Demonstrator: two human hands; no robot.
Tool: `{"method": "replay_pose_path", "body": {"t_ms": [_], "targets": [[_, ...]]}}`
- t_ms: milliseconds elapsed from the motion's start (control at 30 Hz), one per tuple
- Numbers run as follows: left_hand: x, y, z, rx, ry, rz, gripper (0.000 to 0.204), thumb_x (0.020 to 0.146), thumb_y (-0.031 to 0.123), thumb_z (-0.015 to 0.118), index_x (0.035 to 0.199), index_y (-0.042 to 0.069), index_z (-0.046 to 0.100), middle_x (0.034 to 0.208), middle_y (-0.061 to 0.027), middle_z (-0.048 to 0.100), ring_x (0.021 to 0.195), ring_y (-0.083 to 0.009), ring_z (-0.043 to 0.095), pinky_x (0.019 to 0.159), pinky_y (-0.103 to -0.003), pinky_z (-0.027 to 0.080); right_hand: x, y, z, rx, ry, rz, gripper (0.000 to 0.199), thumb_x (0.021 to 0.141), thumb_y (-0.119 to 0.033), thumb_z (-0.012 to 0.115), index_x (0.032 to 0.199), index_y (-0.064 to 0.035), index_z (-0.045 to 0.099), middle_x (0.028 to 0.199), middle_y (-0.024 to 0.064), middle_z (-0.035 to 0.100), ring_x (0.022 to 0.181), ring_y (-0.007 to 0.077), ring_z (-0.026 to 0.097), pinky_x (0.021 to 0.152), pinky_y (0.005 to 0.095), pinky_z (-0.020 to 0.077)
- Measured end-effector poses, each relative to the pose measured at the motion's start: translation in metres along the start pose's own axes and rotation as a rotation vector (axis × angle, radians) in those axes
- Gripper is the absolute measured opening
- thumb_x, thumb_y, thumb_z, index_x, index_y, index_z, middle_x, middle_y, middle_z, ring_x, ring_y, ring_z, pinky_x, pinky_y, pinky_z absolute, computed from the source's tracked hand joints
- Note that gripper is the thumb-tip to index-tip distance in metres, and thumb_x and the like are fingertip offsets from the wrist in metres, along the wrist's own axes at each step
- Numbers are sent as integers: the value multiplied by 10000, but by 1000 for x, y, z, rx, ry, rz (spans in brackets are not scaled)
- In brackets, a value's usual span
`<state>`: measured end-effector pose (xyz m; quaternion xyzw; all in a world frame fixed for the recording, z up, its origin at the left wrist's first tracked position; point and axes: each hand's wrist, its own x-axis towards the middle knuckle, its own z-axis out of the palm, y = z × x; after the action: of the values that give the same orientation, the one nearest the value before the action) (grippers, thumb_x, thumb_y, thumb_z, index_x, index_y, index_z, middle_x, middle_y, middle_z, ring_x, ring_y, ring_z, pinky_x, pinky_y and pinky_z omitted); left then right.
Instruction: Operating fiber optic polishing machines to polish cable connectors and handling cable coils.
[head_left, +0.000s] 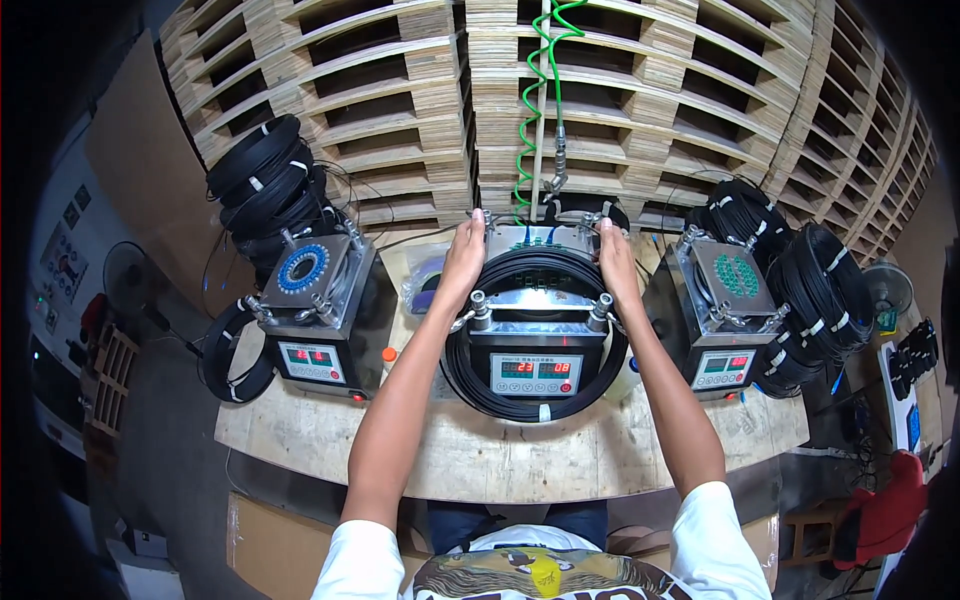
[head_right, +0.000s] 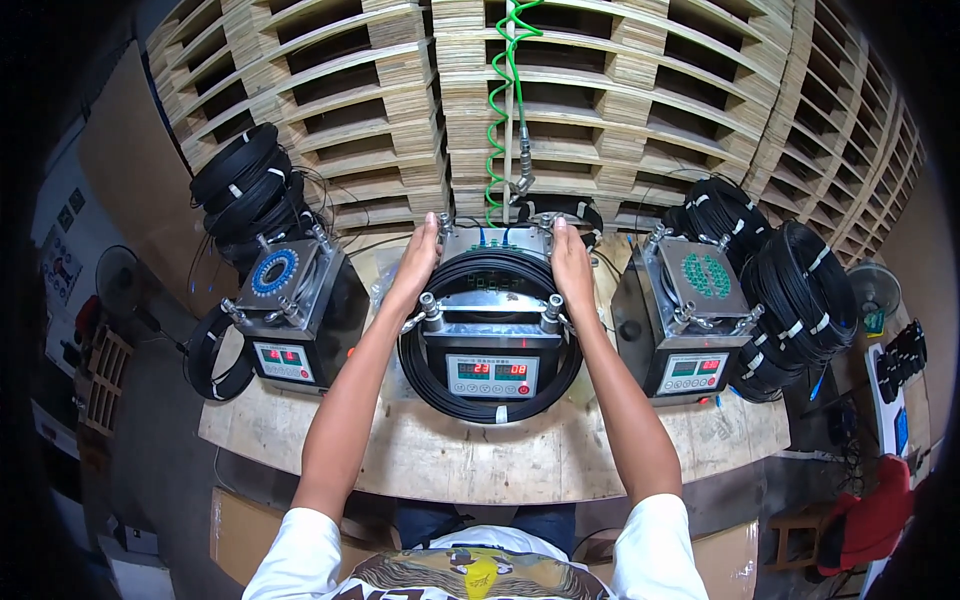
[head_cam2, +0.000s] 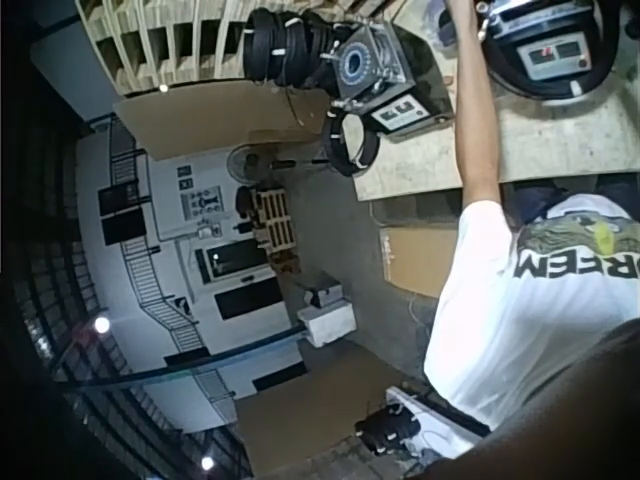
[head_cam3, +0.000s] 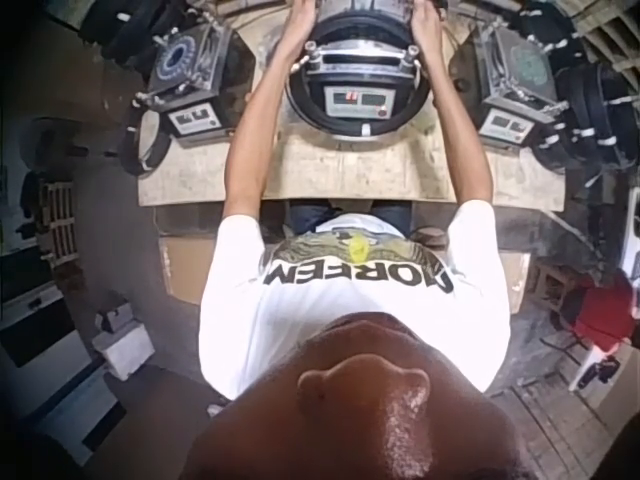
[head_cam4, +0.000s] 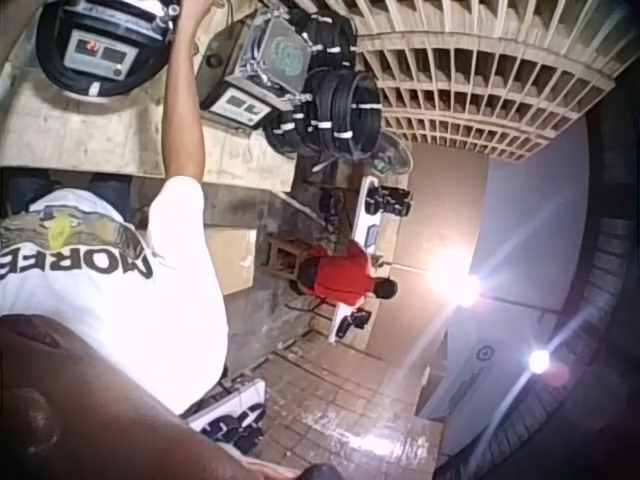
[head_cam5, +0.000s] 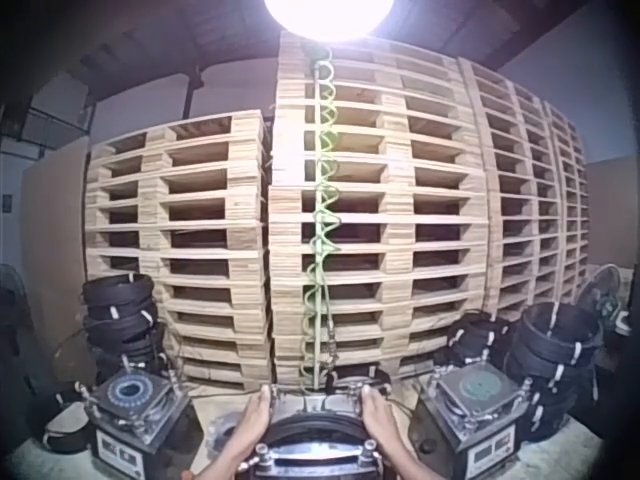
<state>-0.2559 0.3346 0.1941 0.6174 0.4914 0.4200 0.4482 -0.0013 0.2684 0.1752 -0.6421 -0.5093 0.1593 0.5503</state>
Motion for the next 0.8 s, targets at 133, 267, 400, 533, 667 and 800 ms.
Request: {"method": "replay_pose_path", "body": {"t_ms": [133, 267, 400, 533, 667, 800], "targets": [[-3, 5, 2, -3, -11, 16, 837, 1013, 652, 333, 1408, -75, 462, 1410, -285, 516, 1373, -356, 451, 1139, -398, 319, 1, 0, -2, -16, -7, 26, 599, 1070, -483, 306, 1089, 43, 592, 960, 276, 633, 945, 455, 597, 851, 478, 447], [-4, 5, 0, -7, -16, 8, 827, 1022, 638, 322, 1406, -80, 468, 1416, -280, 515, 1379, -354, 444, 1145, -390, 309, -3, -9, -5, -96, -1, 21, 608, 1069, -483, 304, 1074, 49, 600, 971, 289, 636, 956, 477, 592, 853, 493, 445], [-2, 2, 4, -55, 0, 89, 814, 1027, 631, 319, 1381, -82, 490, 1404, -280, 525, 1378, -349, 445, 1148, -387, 303, -1, -7, -6, -123, -25, 11, 624, 1069, -484, 296, 1080, 57, 606, 1030, 306, 639, 1007, 490, 584, 869, 497, 441], [3, -5, 0, -54, -5, 27, 792, 1033, 620, 320, 1390, -71, 468, 1329, -254, 570, 1294, -321, 503, 1108, -376, 336, -1, -5, 0, 36, -32, -14, 638, 1070, -489, 285, 1125, 64, 599, 1053, 295, 648, 998, 471, 598, 879, 482, 442], [-7, 6, 6, -69, 36, 14, 796, 1007, 684, 300, 1466, 45, 422, 896, -54, 507, 774, -147, 449, 735, -301, 417, -3, -5, -5, 55, -14, 7, 647, 1070, -501, 280, 1161, 61, 586, 1020, 265, 653, 939, 418, 624, 849, 449, 463], [-5, 2, -1, -50, -2, 22, 842, 992, 712, 294, 1517, 57, 363, 1012, -73, 550, 808, -150, 450, 752, -301, 418, -10, -23, -3, 113, -1, 77, 673, 1065, -535, 304, 1281, 34, 589, 1112, 147, 648, 761, 187, 581, 785, 328, 472]]}}
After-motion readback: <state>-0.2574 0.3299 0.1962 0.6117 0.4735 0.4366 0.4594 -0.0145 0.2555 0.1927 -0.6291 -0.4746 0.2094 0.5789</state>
